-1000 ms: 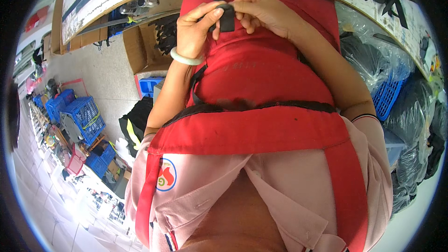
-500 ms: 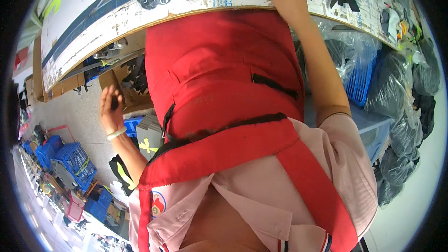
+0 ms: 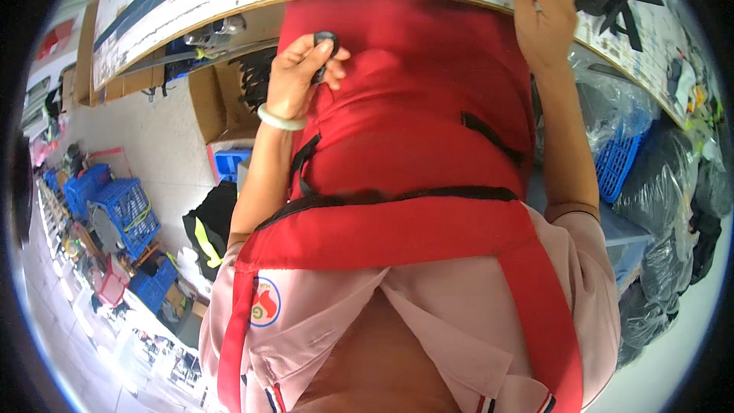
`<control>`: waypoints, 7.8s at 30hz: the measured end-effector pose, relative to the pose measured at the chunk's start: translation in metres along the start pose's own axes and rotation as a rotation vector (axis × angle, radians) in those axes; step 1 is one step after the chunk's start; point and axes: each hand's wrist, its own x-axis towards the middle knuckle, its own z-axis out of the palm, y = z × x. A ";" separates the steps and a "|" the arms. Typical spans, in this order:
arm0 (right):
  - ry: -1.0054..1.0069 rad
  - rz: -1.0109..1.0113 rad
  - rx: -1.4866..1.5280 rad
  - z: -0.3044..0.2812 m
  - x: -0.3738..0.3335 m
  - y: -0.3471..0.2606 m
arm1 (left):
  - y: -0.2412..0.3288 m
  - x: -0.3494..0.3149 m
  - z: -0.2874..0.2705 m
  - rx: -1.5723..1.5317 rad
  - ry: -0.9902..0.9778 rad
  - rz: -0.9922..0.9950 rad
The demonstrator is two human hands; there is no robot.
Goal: Assembling plastic buckles onto black nylon backpack straps at a manufacturing workbench.
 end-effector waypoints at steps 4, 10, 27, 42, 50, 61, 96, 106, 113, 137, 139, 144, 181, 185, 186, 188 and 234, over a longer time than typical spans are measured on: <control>-0.013 0.334 0.586 -0.006 0.003 -0.066 | 0.005 0.001 0.018 -0.076 -0.047 0.009; -0.780 0.918 1.174 0.036 -0.002 -0.107 | 0.001 -0.003 0.012 -0.716 -0.352 -0.228; -0.747 1.185 1.542 0.060 -0.004 -0.121 | -0.008 0.000 0.010 -0.767 -0.423 -0.278; -0.462 0.991 1.337 0.074 -0.015 -0.122 | -0.015 0.011 0.014 -0.609 -0.362 -0.106; -0.561 0.869 1.272 0.086 -0.021 -0.114 | -0.017 0.009 0.016 -0.571 -0.289 -0.164; -0.678 0.909 1.266 0.083 -0.015 -0.091 | -0.003 0.003 0.022 -0.718 -0.149 -0.317; -0.925 1.087 1.527 0.079 -0.028 -0.076 | 0.002 -0.017 0.030 0.119 0.063 0.206; -0.302 0.630 0.497 0.034 -0.025 -0.013 | 0.062 -0.099 -0.114 0.301 0.405 0.056; -0.156 0.341 0.050 0.026 -0.042 0.069 | 0.002 -0.059 -0.146 -0.168 0.470 0.109; -0.656 0.655 1.009 0.076 -0.017 -0.091 | -0.003 0.007 0.025 0.110 0.049 -0.004; -0.589 0.654 1.038 0.081 -0.022 -0.091 | -0.004 0.005 0.031 0.262 0.068 0.032; -0.807 0.575 0.871 0.087 -0.028 -0.084 | -0.005 0.013 0.034 0.645 0.036 0.201; -0.679 1.166 1.440 0.087 -0.029 -0.084 | -0.015 0.011 0.019 0.913 0.151 0.801; -0.686 1.139 1.430 0.083 -0.025 -0.083 | -0.009 0.010 0.012 -0.034 0.037 0.110; -0.685 1.141 1.427 0.086 -0.029 -0.082 | -0.005 0.011 0.010 -0.325 -0.014 -0.134; -0.529 0.603 1.015 0.095 -0.034 -0.086 | -0.008 0.014 0.012 -0.291 0.011 -0.100; -0.929 0.713 1.031 0.106 -0.060 -0.080 | 0.087 0.166 0.051 1.621 0.329 0.730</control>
